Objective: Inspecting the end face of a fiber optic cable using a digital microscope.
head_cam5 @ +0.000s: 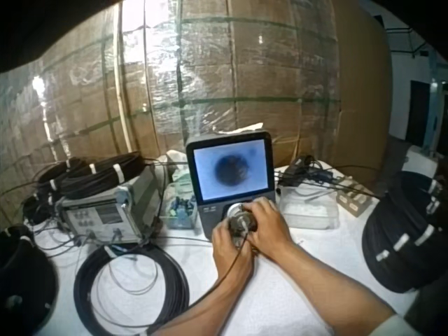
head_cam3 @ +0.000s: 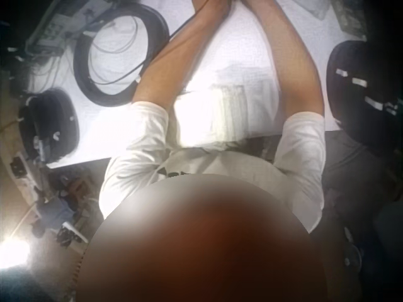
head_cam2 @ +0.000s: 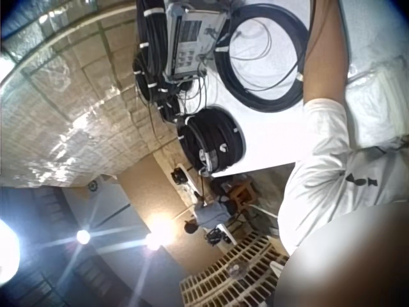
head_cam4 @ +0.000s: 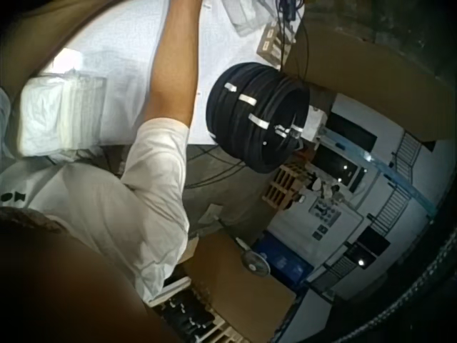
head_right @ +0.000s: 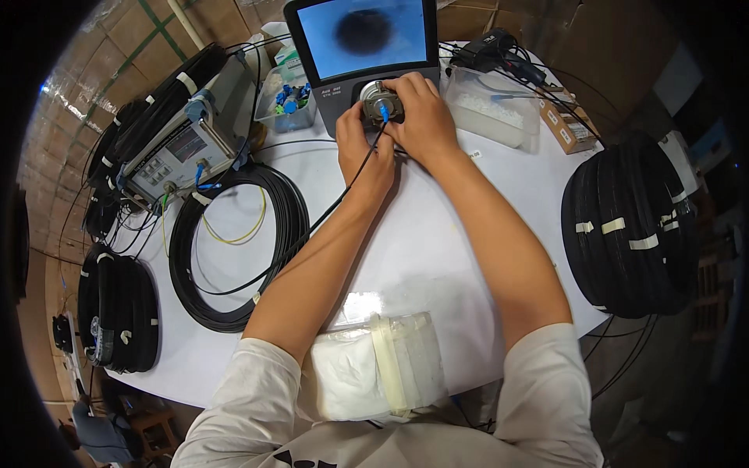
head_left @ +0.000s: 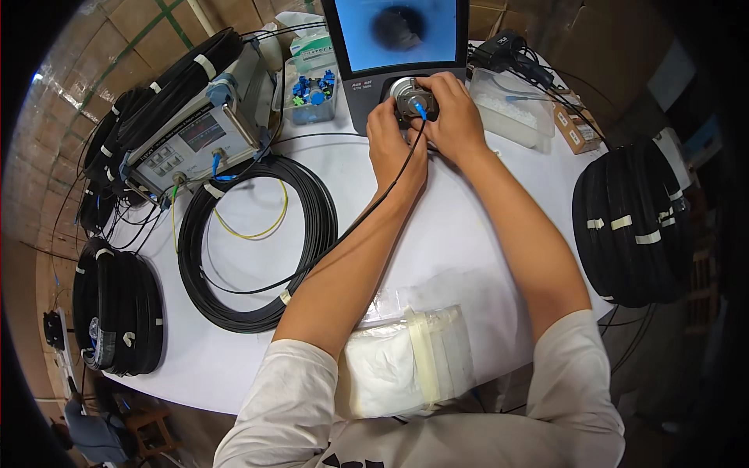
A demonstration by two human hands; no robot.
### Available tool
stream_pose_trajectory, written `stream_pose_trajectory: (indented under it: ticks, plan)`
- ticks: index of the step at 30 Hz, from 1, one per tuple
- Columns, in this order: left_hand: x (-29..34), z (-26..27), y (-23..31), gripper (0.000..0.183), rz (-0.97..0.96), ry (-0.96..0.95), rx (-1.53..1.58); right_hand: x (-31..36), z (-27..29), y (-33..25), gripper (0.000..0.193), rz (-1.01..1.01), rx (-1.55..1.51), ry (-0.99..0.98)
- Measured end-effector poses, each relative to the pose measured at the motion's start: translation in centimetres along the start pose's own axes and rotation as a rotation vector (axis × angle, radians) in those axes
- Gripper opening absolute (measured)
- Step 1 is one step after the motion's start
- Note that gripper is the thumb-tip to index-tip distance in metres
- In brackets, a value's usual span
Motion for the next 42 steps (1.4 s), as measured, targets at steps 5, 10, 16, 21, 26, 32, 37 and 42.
stream_pose_trajectory:
  ticks: [5,10,16,21,26,32,37,42]
  plan:
    - [-0.3,0.2,0.2,0.059,-0.084,0.03,-0.047,1.3,-1.2,-0.5,0.059,-0.239,-0.163,0.211]
    - [0.0,0.0,0.2,0.056,-0.012,0.014,-0.047,0.8,-0.5,-0.1,0.059,-0.142,-0.012,0.111]
    - [0.0,0.0,0.1,0.061,-0.01,-0.008,-0.078,-0.4,0.4,0.3,0.059,-0.011,-0.003,0.004]
    - [-0.3,0.0,0.0,0.063,-0.092,0.006,-0.112,1.1,-1.1,-0.3,0.06,-0.158,-0.103,0.162]
    - [-0.3,0.1,0.2,0.062,-0.046,0.01,-0.032,1.2,-1.2,0.0,0.061,-0.201,-0.087,0.178]
    - [0.0,0.1,0.3,0.058,-0.031,0.006,-0.091,-0.5,0.3,0.5,0.062,0.048,0.06,-0.041]
    - [-0.3,0.1,0.2,0.056,-0.113,0.039,-0.092,0.9,-0.8,-0.2,0.059,-0.103,-0.069,0.123]
    - [-0.5,0.1,0.2,0.053,-0.096,0.033,-0.079,1.6,-1.4,-0.3,0.06,-0.249,-0.129,0.236]
Point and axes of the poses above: each hand's wrist, its own x-axis away from the middle knuckle, its own z-axis out of the back of the hand, y = z × x, the point moved 4 cm from there along -x, towards the middle knuckle
